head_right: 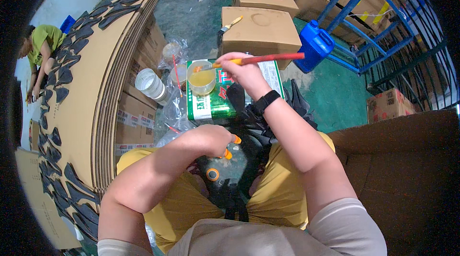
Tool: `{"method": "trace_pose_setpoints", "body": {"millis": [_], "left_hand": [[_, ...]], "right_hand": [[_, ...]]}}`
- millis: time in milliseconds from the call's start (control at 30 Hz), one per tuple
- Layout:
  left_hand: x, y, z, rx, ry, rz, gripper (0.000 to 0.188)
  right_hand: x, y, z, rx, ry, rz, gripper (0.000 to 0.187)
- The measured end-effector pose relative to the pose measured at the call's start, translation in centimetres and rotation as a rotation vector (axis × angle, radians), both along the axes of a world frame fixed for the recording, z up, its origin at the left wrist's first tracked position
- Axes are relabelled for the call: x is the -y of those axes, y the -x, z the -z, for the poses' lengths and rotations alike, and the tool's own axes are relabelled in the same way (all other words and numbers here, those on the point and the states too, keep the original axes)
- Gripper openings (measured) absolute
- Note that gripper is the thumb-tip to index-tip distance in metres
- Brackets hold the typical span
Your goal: Apply yellow adhesive or primer to the edges of black plastic parts using a brush.
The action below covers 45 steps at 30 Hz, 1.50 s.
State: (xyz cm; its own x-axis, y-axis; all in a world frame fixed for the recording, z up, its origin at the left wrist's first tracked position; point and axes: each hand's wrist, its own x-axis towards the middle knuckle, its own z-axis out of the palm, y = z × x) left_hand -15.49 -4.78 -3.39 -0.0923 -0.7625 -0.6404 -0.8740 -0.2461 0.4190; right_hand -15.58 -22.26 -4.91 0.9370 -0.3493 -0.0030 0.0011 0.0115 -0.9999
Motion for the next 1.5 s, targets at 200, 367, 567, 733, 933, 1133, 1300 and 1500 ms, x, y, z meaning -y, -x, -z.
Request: {"method": "trace_pose_setpoints", "body": {"millis": [200,367,567,733,933,1133,1300,1500], "left_hand": [[0.4,0.3,0.4,0.012,-0.001,0.017,0.048],[0.8,0.6,0.4,0.017,-0.003,0.073,0.047],[1.0,0.9,0.4,-0.002,0.013,0.087,0.047],[0.8,1.1,1.4,-0.002,-0.013,0.048,0.030],[0.3,1.7,1.9,-0.073,-0.091,0.106,0.028],[0.7,0.8,1.8,-0.102,-0.113,0.138,0.038],[1.2,-1.0,1.4,-0.085,-0.028,0.034,0.033],[3.1,-3.0,2.6,0.156,0.237,-0.228,0.032]], "right_hand": [[-0.2,1.2,1.1,0.193,0.495,-0.048,0.015],[-0.1,1.7,2.0,0.060,-0.133,0.025,0.018],[-0.9,1.8,3.2,-0.003,-0.581,0.170,0.024],[-1.6,1.3,5.8,-0.071,-0.929,0.350,0.024],[-1.1,0.4,7.4,-0.018,-1.080,0.370,0.025],[4.5,5.0,4.7,0.236,-1.143,0.107,0.028],[8.3,12.2,1.7,0.085,-0.548,0.403,0.023],[6.5,14.1,3.5,-0.149,-0.048,0.365,0.029]]}}
